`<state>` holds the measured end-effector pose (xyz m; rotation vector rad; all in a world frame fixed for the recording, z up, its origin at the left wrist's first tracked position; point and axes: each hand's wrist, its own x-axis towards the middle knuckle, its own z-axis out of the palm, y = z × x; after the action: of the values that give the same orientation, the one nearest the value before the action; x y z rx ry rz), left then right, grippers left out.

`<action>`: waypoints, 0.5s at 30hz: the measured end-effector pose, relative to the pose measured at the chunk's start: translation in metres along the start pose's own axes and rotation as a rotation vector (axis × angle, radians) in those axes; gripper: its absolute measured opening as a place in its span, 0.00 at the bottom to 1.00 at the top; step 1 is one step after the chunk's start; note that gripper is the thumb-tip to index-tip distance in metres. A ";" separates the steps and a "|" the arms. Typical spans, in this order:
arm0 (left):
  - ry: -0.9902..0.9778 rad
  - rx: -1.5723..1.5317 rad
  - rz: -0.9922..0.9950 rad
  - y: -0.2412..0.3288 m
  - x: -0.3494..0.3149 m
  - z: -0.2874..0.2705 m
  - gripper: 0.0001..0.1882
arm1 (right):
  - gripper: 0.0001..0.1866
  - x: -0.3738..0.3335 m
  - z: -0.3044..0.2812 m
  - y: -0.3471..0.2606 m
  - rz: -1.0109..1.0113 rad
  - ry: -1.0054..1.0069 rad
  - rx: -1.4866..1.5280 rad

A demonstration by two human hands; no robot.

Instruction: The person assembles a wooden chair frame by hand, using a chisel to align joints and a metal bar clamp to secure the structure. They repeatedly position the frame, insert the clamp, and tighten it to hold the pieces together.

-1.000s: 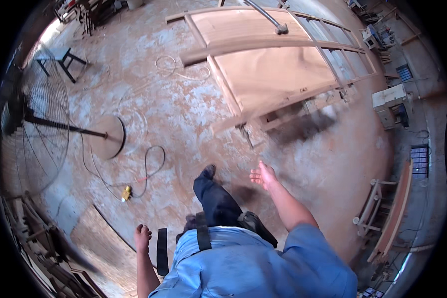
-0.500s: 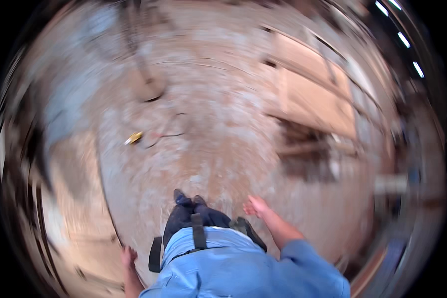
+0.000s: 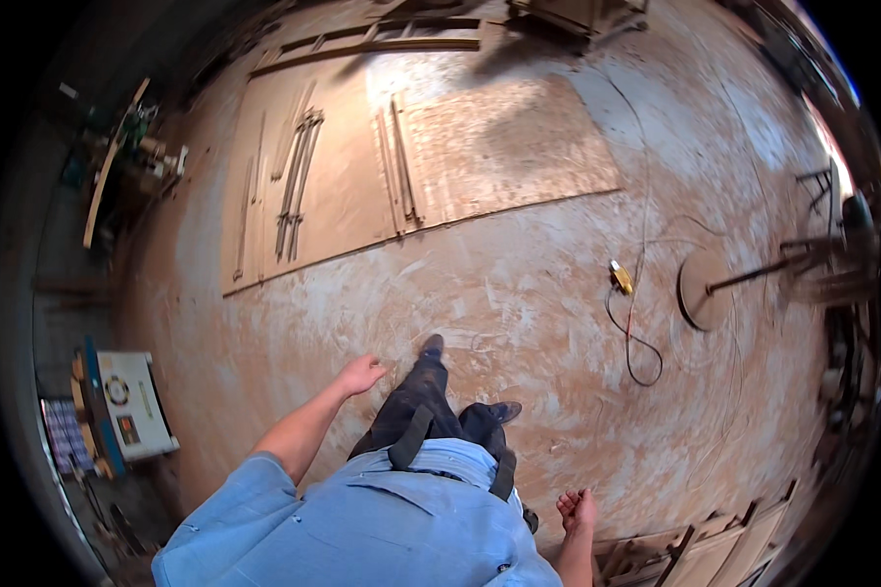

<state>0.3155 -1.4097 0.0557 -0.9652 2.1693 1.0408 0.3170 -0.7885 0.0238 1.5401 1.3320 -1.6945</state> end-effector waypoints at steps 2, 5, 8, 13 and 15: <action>0.027 0.035 0.005 -0.036 -0.006 -0.008 0.25 | 0.13 -0.009 0.031 -0.011 -0.025 -0.044 -0.051; -0.012 -0.045 -0.085 -0.083 -0.005 -0.019 0.20 | 0.13 -0.020 0.085 -0.025 -0.072 -0.113 -0.116; 0.002 -0.154 -0.122 -0.138 0.003 -0.037 0.22 | 0.12 -0.032 0.151 -0.032 -0.079 -0.250 -0.128; 0.055 -0.429 -0.273 -0.209 0.020 -0.120 0.20 | 0.14 -0.055 0.305 -0.014 -0.083 -0.291 -0.436; 0.262 -0.397 -0.272 -0.272 0.023 -0.148 0.20 | 0.14 -0.074 0.389 0.003 -0.106 -0.245 -0.631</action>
<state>0.4922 -1.6603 0.0052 -1.6085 1.9853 1.2923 0.1578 -1.1501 0.0486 0.8876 1.6246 -1.2824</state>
